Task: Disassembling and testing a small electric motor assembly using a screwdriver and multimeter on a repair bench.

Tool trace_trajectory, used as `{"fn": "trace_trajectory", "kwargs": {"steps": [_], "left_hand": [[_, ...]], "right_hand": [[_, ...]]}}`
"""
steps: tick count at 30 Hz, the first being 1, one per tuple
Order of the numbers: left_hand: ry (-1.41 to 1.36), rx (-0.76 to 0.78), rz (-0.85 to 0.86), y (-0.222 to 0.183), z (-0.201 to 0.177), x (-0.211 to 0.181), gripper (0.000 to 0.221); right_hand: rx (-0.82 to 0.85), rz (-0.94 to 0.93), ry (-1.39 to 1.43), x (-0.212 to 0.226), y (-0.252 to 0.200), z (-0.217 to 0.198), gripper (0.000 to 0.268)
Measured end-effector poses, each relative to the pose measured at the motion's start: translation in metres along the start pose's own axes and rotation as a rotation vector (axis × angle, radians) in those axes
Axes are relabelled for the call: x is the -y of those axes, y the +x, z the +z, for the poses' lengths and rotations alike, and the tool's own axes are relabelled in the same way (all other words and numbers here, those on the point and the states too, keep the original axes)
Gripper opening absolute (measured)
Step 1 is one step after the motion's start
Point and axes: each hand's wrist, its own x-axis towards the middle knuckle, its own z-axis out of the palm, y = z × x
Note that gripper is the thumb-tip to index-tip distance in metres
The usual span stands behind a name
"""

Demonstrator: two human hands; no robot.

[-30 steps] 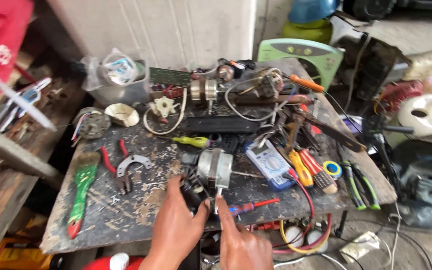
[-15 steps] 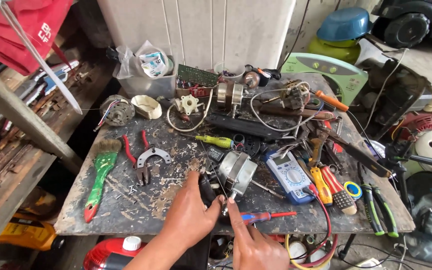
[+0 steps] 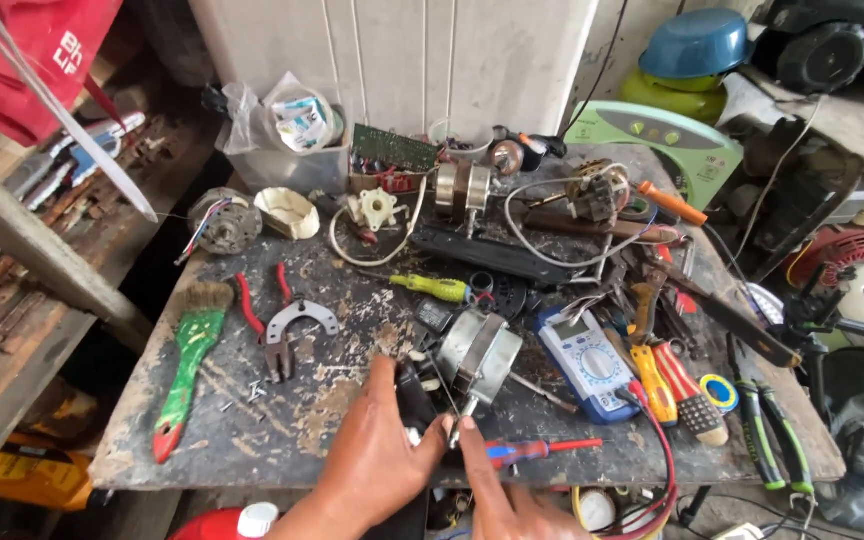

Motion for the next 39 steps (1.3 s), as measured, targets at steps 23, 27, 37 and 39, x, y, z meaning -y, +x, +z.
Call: {"fn": "trace_trajectory", "kwargs": {"steps": [23, 27, 37, 39], "left_hand": [[0.090, -0.016, 0.112, -0.001, 0.010, 0.008, 0.058], [0.012, -0.001, 0.102, 0.001, 0.009, 0.010, 0.054], [0.030, 0.062, 0.018, -0.003, 0.000, -0.003, 0.044], [0.043, 0.047, 0.022, -0.002, 0.003, 0.000, 0.047]], "right_hand": [[0.146, 0.200, 0.114, 0.009, -0.001, 0.002, 0.062], [0.098, 0.189, 0.145, 0.009, -0.006, 0.014, 0.072], [0.302, 0.268, 0.291, 0.015, -0.017, 0.037, 0.066], [0.380, 0.281, 0.277, 0.014, -0.026, 0.050, 0.066]]}}
